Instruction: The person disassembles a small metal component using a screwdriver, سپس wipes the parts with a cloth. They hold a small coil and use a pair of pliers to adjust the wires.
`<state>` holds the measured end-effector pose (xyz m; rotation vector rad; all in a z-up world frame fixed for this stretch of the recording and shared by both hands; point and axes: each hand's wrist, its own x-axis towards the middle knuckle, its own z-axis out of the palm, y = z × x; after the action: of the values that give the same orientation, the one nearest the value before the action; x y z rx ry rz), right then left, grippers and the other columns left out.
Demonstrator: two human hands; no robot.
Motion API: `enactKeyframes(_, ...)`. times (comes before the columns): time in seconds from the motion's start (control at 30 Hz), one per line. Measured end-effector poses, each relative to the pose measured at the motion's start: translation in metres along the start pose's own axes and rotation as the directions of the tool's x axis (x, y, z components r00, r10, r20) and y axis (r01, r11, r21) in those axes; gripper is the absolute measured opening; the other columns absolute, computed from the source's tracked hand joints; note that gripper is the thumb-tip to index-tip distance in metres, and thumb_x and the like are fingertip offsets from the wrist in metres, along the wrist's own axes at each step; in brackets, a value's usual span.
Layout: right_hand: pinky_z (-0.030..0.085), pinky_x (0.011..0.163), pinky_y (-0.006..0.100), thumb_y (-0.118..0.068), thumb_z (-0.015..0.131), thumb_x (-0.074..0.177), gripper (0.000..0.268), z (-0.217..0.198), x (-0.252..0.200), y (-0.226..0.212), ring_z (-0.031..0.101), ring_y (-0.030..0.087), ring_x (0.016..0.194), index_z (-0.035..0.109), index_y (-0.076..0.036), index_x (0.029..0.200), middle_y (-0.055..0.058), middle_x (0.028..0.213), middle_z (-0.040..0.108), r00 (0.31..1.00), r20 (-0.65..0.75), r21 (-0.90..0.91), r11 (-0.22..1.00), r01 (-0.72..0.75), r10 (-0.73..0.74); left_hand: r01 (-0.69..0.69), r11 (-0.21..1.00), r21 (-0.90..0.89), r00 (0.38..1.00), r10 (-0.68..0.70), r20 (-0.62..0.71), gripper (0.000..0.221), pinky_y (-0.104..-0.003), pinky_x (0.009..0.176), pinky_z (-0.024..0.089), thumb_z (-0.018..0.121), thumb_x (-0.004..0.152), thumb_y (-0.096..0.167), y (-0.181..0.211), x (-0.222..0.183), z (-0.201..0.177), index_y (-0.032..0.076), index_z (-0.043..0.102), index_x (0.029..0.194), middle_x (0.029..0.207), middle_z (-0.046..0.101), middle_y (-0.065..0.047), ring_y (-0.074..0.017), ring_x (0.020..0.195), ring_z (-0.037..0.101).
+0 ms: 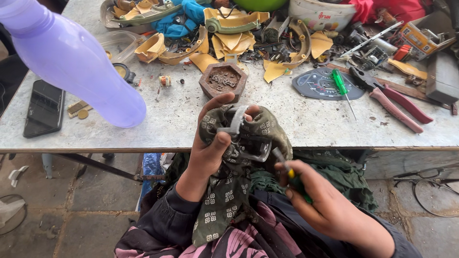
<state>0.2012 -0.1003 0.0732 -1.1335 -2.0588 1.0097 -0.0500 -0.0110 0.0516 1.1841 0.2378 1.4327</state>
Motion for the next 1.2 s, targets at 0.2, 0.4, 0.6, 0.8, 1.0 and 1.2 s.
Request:
enactKeyframes(0.2,0.057,0.076,0.037,-0.007,0.063,0.092,0.062,-0.006,0.009,-0.013,0.068,0.020,0.086,0.047,-0.015,0.152,0.006,0.108,0.072,0.969,0.181,-0.003,0.986,-0.168,0.166,-0.073,0.989,0.127,0.997,0.076,-0.019,0.093,-0.034,0.116,0.051,0.081,0.094,0.047,-0.006,-0.006,-0.014,0.000,0.034,0.159,0.159,0.047,-0.009,-0.0138,0.132,0.060)
enactKeyframes(0.4,0.056,0.068,0.038,-0.010,0.063,0.093,0.055,-0.002,0.015,-0.002,0.068,0.022,0.075,0.057,-0.015,0.148,0.007,0.108,0.075,0.918,0.207,0.137,0.919,-0.369,0.338,-0.022,0.986,0.164,0.999,0.025,-0.019,0.095,-0.031,0.107,0.057,0.083,0.091,0.048,-0.002,-0.007,-0.012,-0.002,0.038,0.158,0.158,0.049,-0.011,-0.0131,0.122,0.065)
enactKeyframes(0.6,0.056,0.088,0.032,-0.014,0.068,0.093,0.043,0.003,0.016,0.017,0.073,0.018,0.105,0.065,-0.006,0.135,0.009,0.119,0.074,0.991,0.099,0.175,0.978,-0.110,0.094,0.012,0.975,0.221,1.000,-0.011,-0.003,0.092,-0.029,0.109,0.055,0.082,0.092,0.050,0.003,-0.008,-0.007,-0.002,0.042,0.156,0.162,0.048,-0.011,-0.0104,0.125,0.064)
enactKeyframes(0.8,0.054,0.092,0.033,-0.013,0.067,0.093,0.041,0.005,0.015,0.027,0.071,0.019,0.110,0.067,-0.004,0.133,0.010,0.120,0.073,0.988,0.113,0.228,0.966,-0.126,0.102,0.070,0.980,0.186,0.998,-0.070,-0.006,0.089,-0.028,0.112,0.052,0.082,0.094,0.048,0.005,-0.009,-0.007,-0.002,0.042,0.157,0.160,0.050,-0.010,-0.0090,0.124,0.062)
enactKeyframes(1.0,0.054,0.092,0.031,-0.012,0.068,0.094,0.040,0.009,0.015,0.041,0.069,0.015,0.110,0.066,-0.002,0.133,0.009,0.120,0.076,0.984,0.155,0.290,0.948,-0.129,0.087,0.179,0.975,0.132,0.980,-0.189,0.067,0.086,-0.028,0.101,0.055,0.083,0.091,0.042,0.017,-0.007,-0.003,-0.002,0.044,0.155,0.126,0.064,-0.009,-0.0101,0.110,0.065)
enactKeyframes(1.2,0.051,0.081,0.033,-0.011,0.069,0.095,0.041,0.017,0.010,0.047,0.063,0.018,0.096,0.067,-0.003,0.135,0.012,0.108,0.071,0.949,0.231,0.410,0.864,-0.293,0.212,0.228,0.953,0.199,0.957,-0.257,0.133,0.066,-0.025,0.101,0.055,0.082,0.095,0.043,0.017,-0.007,-0.001,0.001,0.060,0.140,0.122,0.069,-0.003,-0.0088,0.111,0.066)
